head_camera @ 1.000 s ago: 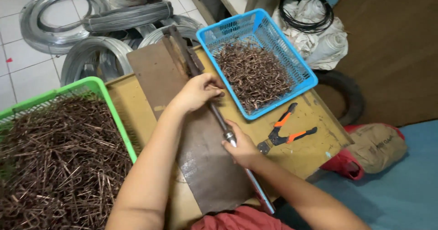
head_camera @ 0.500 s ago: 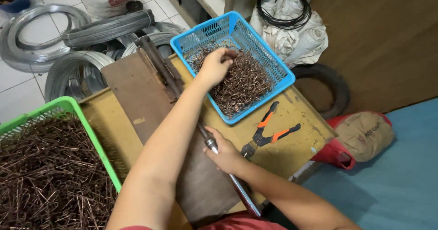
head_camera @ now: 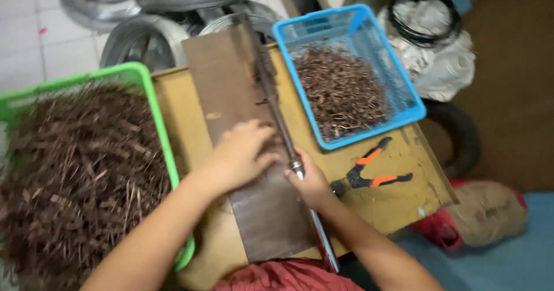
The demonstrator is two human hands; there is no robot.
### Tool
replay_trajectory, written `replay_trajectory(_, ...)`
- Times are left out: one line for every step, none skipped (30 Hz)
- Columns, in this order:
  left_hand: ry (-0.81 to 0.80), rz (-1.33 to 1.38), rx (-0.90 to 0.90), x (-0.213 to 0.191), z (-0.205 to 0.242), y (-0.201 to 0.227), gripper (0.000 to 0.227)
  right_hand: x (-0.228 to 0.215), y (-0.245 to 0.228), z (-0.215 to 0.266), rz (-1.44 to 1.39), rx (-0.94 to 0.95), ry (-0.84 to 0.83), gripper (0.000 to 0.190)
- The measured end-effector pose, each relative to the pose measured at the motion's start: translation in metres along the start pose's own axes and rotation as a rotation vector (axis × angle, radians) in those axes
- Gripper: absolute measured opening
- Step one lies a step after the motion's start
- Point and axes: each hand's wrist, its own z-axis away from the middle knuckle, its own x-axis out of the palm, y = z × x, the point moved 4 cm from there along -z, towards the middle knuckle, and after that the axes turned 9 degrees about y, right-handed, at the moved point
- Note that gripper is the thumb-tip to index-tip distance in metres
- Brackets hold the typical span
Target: A person uses a manual lever press to shape or straighten small bent metal wires, moving them from an input basket to an output basket.
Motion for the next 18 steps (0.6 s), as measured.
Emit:
replay_trajectory(0.015,0.009,-0.031,0.003,0.009,-0.025,0.049,0.009,0.025,-0.016,0.021,-0.014,-0.025,0.079)
replay_trajectory(0.103,-0.055,-0.165,0.003,0.018,-0.054,0.048,0.016,0.049,-0.033,-0.073,0.007,0.003,0.075)
replay_trajectory(0.189,-0.119,-0.299,0.002,0.029,-0.082,0.048,0.022,0.074,-0.051,-0.166,0.029,0.030,0.072)
replay_trajectory(0.200,-0.116,-0.323,0.001,0.041,-0.112,0.048,0.024,0.075,-0.051,-0.151,0.017,0.011,0.072)
replay_trajectory(0.306,-0.166,-0.407,-0.004,0.055,-0.142,0.049,0.024,0.076,-0.052,-0.187,0.009,0.010,0.071)
replay_trajectory(0.411,-0.220,-0.486,-0.010,0.069,-0.172,0.050,0.025,0.077,-0.054,-0.228,0.002,0.013,0.070)
replay_trajectory(0.420,-0.221,-0.504,-0.013,0.080,-0.190,0.050,0.026,0.079,-0.055,-0.219,-0.008,-0.001,0.070)
replay_trajectory(0.479,-0.240,-0.595,-0.018,0.093,-0.210,0.053,0.026,0.082,-0.055,-0.238,-0.012,0.025,0.071)
replay_trajectory(0.537,-0.260,-0.686,-0.022,0.106,-0.229,0.055,0.025,0.085,-0.056,-0.258,-0.015,0.050,0.073)
replay_trajectory(0.540,-0.259,-0.697,-0.022,0.108,-0.238,0.055,0.024,0.082,-0.054,-0.253,-0.019,0.041,0.073)
replay_trajectory(0.490,-0.274,-0.704,-0.019,0.108,-0.247,0.056,0.022,0.078,-0.052,-0.247,-0.024,0.051,0.072)
replay_trajectory(0.440,-0.288,-0.711,-0.017,0.109,-0.257,0.056,0.020,0.075,-0.050,-0.242,-0.031,0.060,0.071)
replay_trajectory(0.443,-0.289,-0.723,-0.016,0.109,-0.252,0.056,0.020,0.080,-0.053,-0.237,-0.035,0.051,0.071)
replay_trajectory(0.410,-0.313,-0.721,-0.015,0.105,-0.248,0.051,0.021,0.084,-0.056,-0.287,-0.056,0.039,0.072)
replay_trajectory(0.377,-0.337,-0.719,-0.014,0.102,-0.244,0.046,0.021,0.089,-0.059,-0.336,-0.076,0.027,0.073)
replay_trajectory(0.379,-0.339,-0.726,-0.013,0.099,-0.244,0.046,0.020,0.090,-0.060,-0.335,-0.080,0.020,0.073)
replay_trajectory(0.367,-0.323,-0.734,-0.010,0.097,-0.244,0.041,0.020,0.093,-0.060,-0.337,-0.076,0.022,0.072)
replay_trajectory(0.357,-0.305,-0.748,-0.007,0.097,-0.245,0.038,0.019,0.094,-0.061,-0.336,-0.075,0.020,0.071)
